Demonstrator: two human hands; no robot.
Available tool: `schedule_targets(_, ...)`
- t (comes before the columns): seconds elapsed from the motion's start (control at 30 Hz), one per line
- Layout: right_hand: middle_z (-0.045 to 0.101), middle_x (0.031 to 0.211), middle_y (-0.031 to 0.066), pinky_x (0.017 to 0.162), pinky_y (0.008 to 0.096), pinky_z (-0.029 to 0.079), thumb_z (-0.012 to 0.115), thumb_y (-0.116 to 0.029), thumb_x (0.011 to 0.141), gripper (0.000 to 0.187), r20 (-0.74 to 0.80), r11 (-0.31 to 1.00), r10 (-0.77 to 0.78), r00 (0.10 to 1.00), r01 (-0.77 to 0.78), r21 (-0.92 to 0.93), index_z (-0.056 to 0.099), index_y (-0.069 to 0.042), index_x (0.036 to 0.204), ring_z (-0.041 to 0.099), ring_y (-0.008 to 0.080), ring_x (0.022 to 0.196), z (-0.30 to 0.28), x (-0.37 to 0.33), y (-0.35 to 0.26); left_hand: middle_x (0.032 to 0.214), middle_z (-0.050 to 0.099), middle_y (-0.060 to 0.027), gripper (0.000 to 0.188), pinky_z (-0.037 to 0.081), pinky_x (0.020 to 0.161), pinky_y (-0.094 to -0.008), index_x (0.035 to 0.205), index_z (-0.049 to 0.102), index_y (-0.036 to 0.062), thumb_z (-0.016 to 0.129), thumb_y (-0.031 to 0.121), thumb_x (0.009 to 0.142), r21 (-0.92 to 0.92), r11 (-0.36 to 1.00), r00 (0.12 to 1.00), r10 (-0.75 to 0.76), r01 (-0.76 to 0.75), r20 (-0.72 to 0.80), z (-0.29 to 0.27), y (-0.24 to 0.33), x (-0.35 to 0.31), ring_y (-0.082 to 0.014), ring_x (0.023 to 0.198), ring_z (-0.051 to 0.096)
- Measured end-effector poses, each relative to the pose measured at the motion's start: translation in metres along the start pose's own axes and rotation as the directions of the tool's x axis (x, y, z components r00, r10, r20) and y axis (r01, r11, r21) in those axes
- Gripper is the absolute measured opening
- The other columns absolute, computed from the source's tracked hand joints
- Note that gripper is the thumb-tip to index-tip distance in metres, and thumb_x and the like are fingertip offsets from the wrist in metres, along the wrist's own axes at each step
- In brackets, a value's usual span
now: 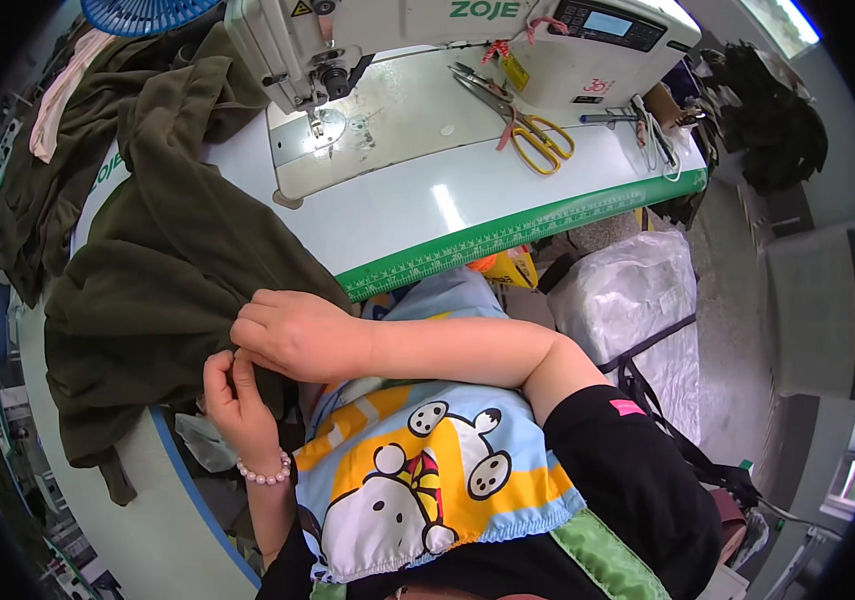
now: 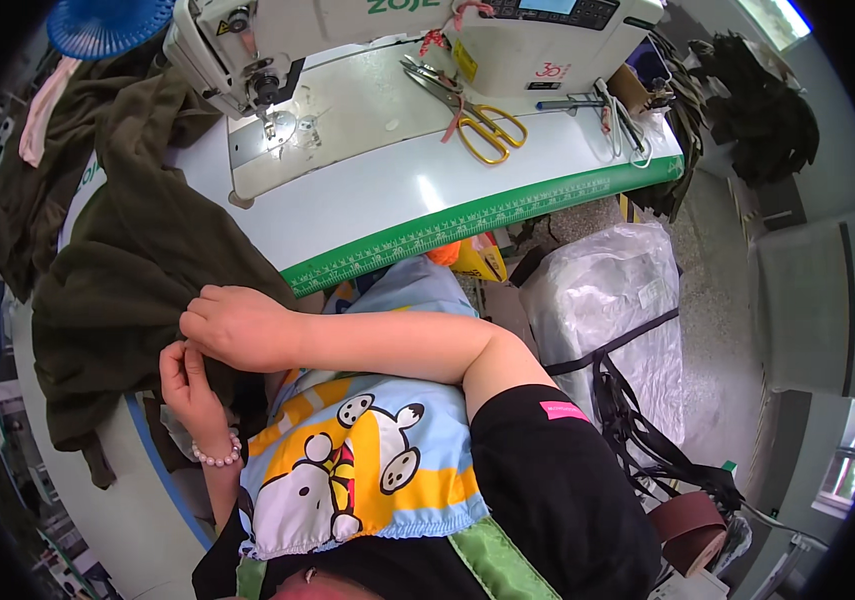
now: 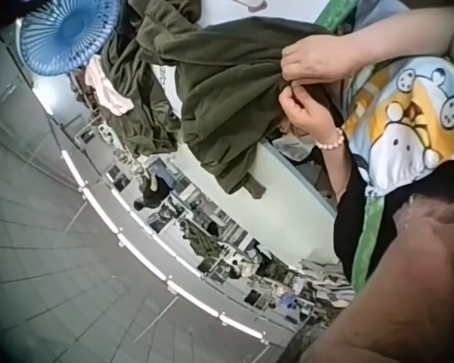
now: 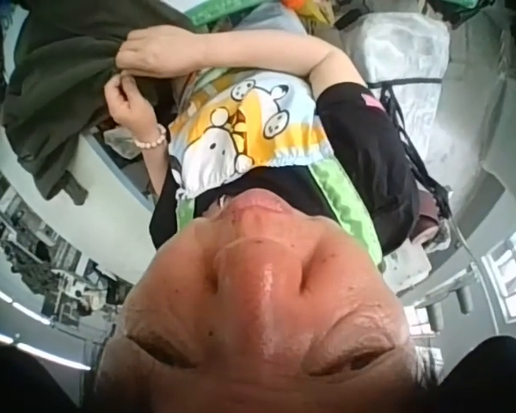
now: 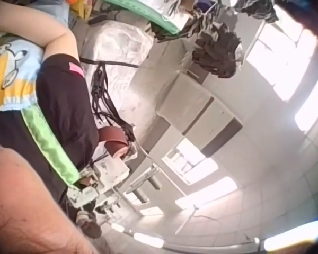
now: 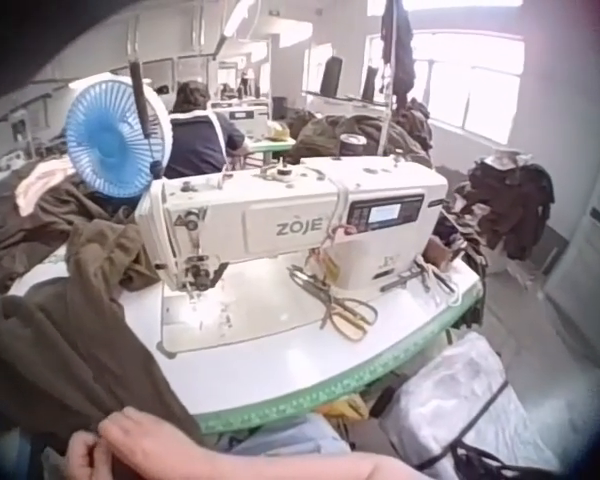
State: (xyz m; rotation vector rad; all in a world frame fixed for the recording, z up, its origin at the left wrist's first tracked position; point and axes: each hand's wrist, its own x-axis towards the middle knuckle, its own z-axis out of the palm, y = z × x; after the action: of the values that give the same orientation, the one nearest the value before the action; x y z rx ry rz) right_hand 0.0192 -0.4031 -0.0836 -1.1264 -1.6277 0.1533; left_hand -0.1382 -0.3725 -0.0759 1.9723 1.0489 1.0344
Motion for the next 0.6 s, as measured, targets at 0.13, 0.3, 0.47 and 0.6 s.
schedule_targets(0.13,0.055,0.082,0.0104,0.069,0.0386,0.045,0.059,-0.009,0.079,0.009,0.156,0.987,0.143,0.977,-0.153,0.055,0.054,-0.003,0.084,0.052,0.0313,0.079,-0.005,0.014,-0.009,0.075,0.052,-0.0045,0.006,0.040,0.062,-0.0222,0.086,0.053,-0.0006,0.058,0.003,0.086,-0.040,0.988,0.987,0.150,-0.148,0.056,-0.011,0.007,0.007,-0.0096,0.066,0.046)
schedule_targets(0.3,0.053,0.084,0.0103,0.073,0.0335,0.042,0.055,-0.010,0.087,0.008,0.411,0.870,0.177,0.894,-0.338,0.359,0.053,-0.002,0.087,0.050,0.0266,0.081,-0.020,0.029,0.002,0.073,0.053,-0.0043,0.009,0.041,0.061,-0.0220,0.086,0.054,-0.0007,0.062,0.002,0.083,-0.139,0.989,0.994,0.059,-0.045,0.097,-0.021,0.010,0.013,-0.0108,0.065,0.048)
schedule_targets(0.47,0.053,0.091,0.0067,0.078,0.0299,0.041,0.061,-0.008,0.084,0.012,0.419,0.916,0.119,0.900,-0.262,0.302,0.054,-0.003,0.092,0.051,0.0196,0.085,-0.022,0.030,-0.001,0.072,0.053,-0.0036,0.014,0.041,0.061,-0.0224,0.086,0.054,-0.0012,0.065,0.008,0.083,-0.213,0.977,0.995,0.016,0.006,0.101,-0.024,0.007,0.009,-0.0106,0.065,0.048)
schedule_targets(0.6,0.054,0.094,0.0057,0.078,0.0272,0.041,0.066,-0.006,0.080,0.020,0.414,0.921,0.137,0.900,-0.270,0.282,0.054,-0.003,0.096,0.052,0.0161,0.088,-0.020,0.030,0.006,0.072,0.054,-0.0030,0.016,0.042,0.060,-0.0223,0.086,0.055,-0.0011,0.067,0.010,0.082,-0.193,0.981,0.995,0.020,0.000,0.100,-0.025,0.007,0.011,-0.0096,0.064,0.048)
